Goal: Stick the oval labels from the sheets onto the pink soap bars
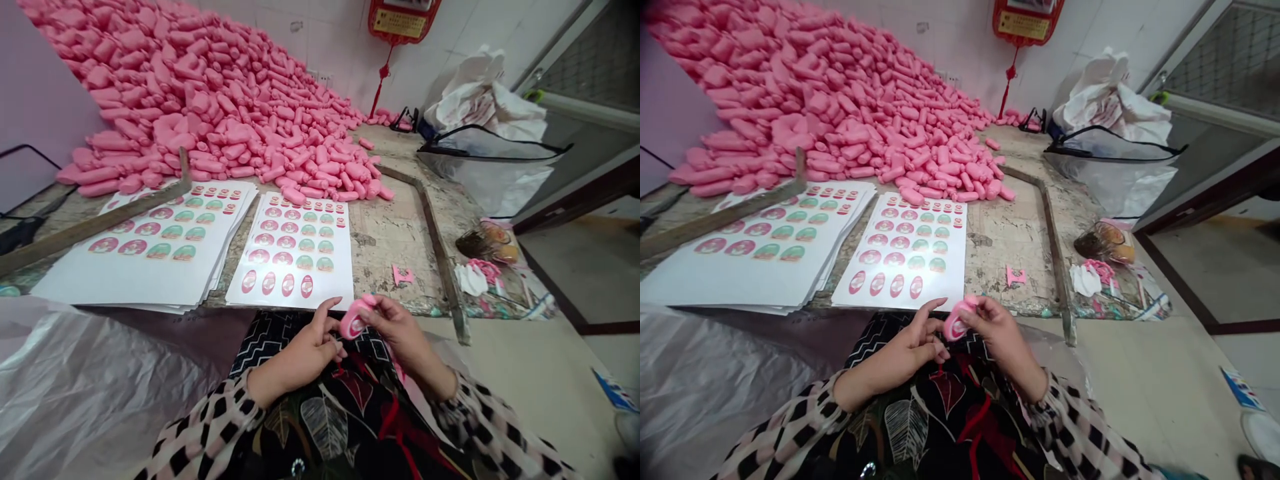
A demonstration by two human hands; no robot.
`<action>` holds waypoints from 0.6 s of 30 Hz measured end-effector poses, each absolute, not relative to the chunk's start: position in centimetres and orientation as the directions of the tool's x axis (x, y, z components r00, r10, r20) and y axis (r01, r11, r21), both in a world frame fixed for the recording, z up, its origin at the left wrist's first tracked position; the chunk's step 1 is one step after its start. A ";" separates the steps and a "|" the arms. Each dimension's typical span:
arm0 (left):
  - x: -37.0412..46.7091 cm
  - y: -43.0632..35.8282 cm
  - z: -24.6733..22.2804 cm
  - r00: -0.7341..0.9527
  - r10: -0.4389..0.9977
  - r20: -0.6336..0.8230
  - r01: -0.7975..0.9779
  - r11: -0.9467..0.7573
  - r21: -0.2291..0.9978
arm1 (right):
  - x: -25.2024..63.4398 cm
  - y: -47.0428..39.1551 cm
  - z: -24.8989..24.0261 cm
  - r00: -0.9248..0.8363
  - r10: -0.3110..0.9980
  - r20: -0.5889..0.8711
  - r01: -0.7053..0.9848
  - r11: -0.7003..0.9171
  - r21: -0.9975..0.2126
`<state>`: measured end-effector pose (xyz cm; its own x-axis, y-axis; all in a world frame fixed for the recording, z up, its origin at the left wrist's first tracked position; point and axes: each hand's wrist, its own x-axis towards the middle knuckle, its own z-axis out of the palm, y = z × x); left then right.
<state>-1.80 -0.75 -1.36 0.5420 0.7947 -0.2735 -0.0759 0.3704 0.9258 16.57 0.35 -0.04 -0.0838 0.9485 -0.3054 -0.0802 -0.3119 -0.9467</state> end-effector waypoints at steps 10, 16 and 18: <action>-1.8 -0.1 -2.1 0.548 0.780 -0.302 0.007 0.357 0.934 | 27.8 -4.5 -5.0 0.118 0.873 -0.473 0.976 -0.191 -0.108; -1.7 0.2 -0.8 0.410 0.863 -0.295 0.036 0.308 0.951 | 25.7 -0.2 -0.3 -0.096 0.956 -0.277 0.924 -0.017 -0.382; -2.0 0.2 -0.6 0.329 0.901 -0.283 0.023 0.292 0.956 | 25.9 1.5 1.9 0.006 0.998 -0.059 0.959 -0.023 -0.284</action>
